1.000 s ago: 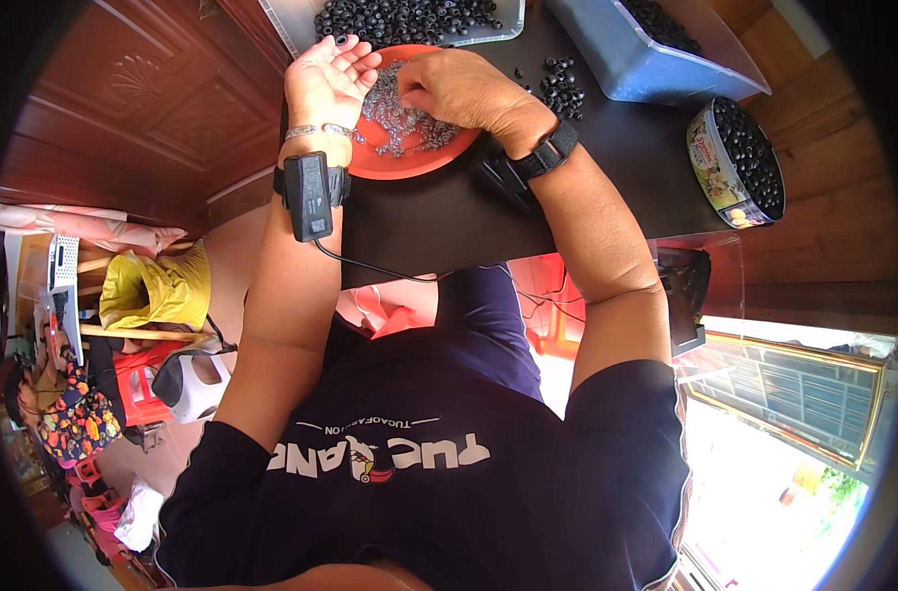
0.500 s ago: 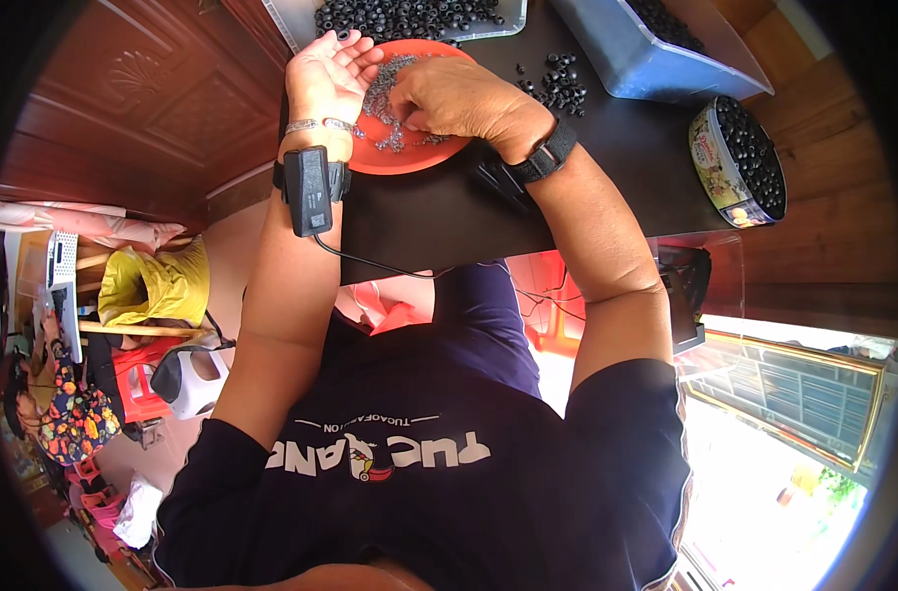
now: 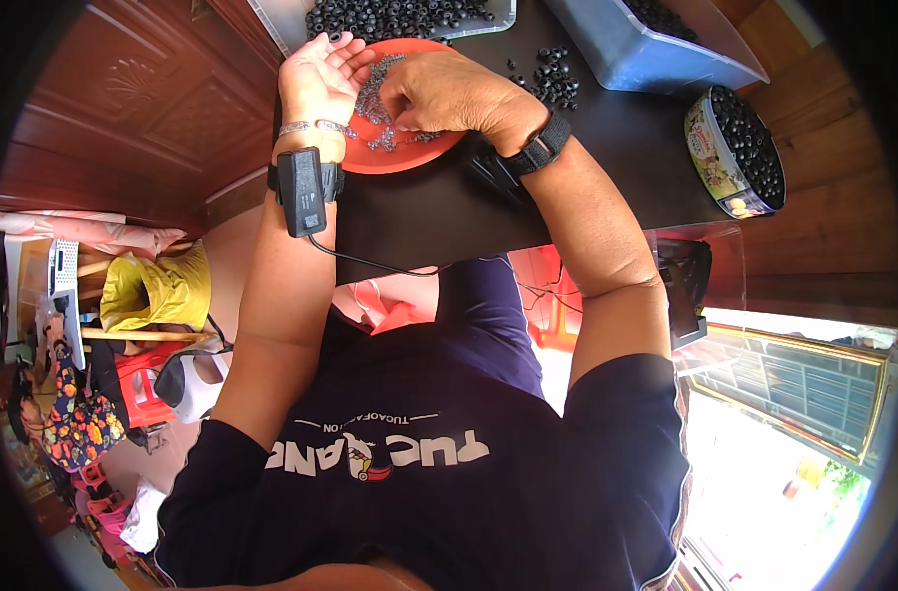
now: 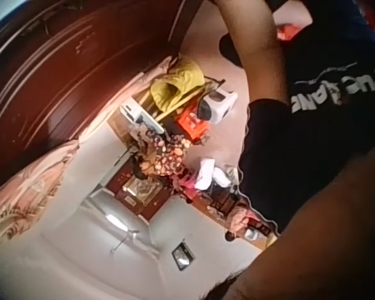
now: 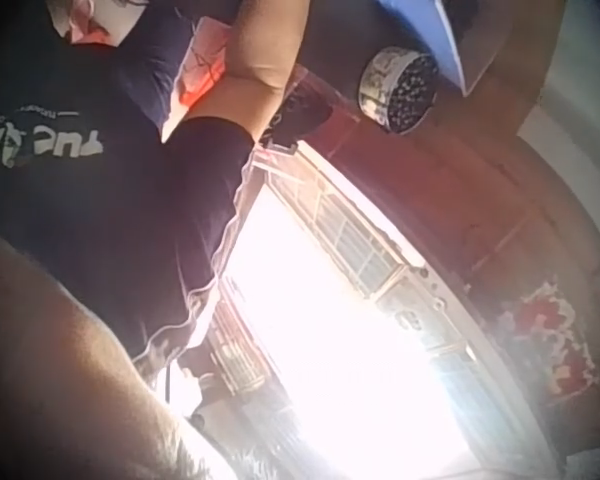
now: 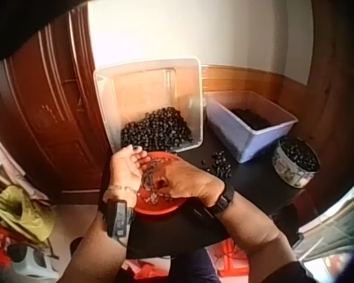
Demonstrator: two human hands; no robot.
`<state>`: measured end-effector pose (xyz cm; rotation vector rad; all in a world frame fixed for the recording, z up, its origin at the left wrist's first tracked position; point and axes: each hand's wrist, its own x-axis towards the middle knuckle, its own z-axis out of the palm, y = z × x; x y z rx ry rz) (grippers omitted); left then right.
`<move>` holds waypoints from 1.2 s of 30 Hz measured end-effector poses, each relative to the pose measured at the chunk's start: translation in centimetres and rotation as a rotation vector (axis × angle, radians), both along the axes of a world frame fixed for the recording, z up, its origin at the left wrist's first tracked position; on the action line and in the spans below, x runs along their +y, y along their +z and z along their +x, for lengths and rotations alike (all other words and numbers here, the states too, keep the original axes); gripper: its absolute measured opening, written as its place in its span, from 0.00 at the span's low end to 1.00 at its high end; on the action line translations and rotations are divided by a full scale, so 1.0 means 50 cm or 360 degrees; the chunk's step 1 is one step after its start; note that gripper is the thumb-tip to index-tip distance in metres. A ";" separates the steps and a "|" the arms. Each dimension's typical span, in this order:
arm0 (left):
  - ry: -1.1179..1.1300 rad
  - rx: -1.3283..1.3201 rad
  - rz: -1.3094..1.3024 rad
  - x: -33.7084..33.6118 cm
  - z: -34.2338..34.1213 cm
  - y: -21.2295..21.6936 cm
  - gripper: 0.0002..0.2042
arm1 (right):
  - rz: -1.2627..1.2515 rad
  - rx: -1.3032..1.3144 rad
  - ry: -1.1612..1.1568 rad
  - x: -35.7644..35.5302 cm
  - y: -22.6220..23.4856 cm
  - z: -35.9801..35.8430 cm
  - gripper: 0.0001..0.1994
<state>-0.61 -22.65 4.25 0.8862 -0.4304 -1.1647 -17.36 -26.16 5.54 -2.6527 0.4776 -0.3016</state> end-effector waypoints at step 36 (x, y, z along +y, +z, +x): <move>-0.0709 -0.0040 -0.0328 0.015 -0.057 0.013 0.11 | 0.0928 -0.1269 -0.0254 -0.035 0.028 -0.024 0.07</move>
